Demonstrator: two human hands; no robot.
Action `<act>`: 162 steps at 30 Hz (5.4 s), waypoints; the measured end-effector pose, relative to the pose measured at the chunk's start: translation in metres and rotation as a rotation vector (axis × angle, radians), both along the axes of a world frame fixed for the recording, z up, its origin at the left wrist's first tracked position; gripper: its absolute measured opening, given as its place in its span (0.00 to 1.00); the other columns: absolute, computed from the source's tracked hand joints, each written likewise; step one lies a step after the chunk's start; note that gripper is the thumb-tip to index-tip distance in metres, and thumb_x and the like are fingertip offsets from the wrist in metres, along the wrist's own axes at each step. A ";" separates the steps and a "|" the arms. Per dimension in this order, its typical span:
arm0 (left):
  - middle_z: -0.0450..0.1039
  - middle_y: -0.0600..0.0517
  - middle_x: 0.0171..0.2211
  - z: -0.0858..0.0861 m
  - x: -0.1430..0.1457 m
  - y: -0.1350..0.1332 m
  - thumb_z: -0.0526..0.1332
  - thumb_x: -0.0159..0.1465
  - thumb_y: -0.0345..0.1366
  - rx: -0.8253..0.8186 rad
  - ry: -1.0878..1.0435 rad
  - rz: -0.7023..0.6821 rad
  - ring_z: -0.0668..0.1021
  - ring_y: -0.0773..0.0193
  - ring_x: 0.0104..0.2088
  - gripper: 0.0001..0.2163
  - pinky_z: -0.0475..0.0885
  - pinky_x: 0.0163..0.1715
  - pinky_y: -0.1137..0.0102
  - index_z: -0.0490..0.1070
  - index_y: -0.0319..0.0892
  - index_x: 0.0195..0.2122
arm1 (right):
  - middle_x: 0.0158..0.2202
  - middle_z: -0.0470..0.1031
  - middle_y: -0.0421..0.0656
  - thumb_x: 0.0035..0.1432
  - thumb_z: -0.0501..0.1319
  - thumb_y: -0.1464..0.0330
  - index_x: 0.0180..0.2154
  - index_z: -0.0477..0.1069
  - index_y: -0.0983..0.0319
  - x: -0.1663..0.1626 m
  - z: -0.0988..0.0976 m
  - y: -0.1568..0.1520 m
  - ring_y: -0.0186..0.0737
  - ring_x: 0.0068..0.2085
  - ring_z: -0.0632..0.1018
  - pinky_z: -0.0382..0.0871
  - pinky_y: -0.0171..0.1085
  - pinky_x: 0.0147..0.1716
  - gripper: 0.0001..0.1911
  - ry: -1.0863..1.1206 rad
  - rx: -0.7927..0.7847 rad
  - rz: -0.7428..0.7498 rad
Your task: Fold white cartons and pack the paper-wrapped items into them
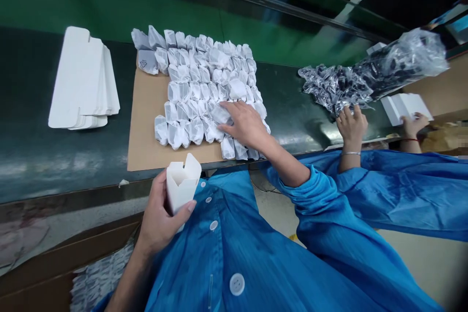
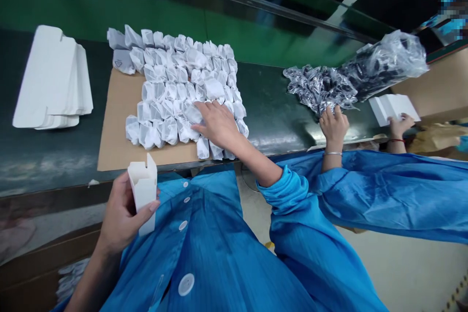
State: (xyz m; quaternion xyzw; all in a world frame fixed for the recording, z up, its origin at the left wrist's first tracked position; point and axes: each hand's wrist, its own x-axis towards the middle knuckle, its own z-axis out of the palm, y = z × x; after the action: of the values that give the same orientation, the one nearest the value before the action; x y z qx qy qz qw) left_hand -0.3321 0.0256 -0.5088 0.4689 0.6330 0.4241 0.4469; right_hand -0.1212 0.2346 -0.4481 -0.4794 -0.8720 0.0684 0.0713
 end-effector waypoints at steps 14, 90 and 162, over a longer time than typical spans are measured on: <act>0.70 0.41 0.56 0.008 0.014 0.010 0.68 0.59 0.46 0.054 -0.028 0.042 0.81 0.53 0.46 0.44 0.79 0.43 0.59 0.45 0.48 0.70 | 0.49 0.74 0.53 0.72 0.46 0.64 0.57 0.67 0.65 -0.002 -0.010 0.012 0.51 0.47 0.74 0.66 0.44 0.44 0.20 -0.147 0.176 -0.016; 0.75 0.53 0.34 0.059 -0.176 0.200 0.79 0.42 0.41 -0.012 0.668 0.658 0.77 0.53 0.41 0.31 0.64 0.58 0.39 0.75 0.38 0.47 | 0.20 0.70 0.36 0.59 0.63 0.57 0.32 0.78 0.65 0.169 0.132 0.078 0.22 0.21 0.68 0.57 0.34 0.24 0.17 0.328 -0.137 -0.294; 0.70 0.47 0.51 0.044 0.003 0.041 0.71 0.54 0.42 0.374 0.326 0.156 0.77 0.55 0.48 0.28 0.74 0.46 0.63 0.66 0.47 0.55 | 0.48 0.79 0.49 0.69 0.56 0.64 0.53 0.74 0.63 -0.037 0.023 -0.091 0.41 0.49 0.79 0.73 0.41 0.50 0.17 0.732 -0.209 0.431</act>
State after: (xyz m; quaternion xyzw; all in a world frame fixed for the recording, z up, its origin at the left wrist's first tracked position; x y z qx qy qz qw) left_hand -0.3292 0.0662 -0.4648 0.5552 0.6416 0.4856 0.2104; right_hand -0.1581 0.1432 -0.4252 -0.2351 -0.8578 0.3351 0.3108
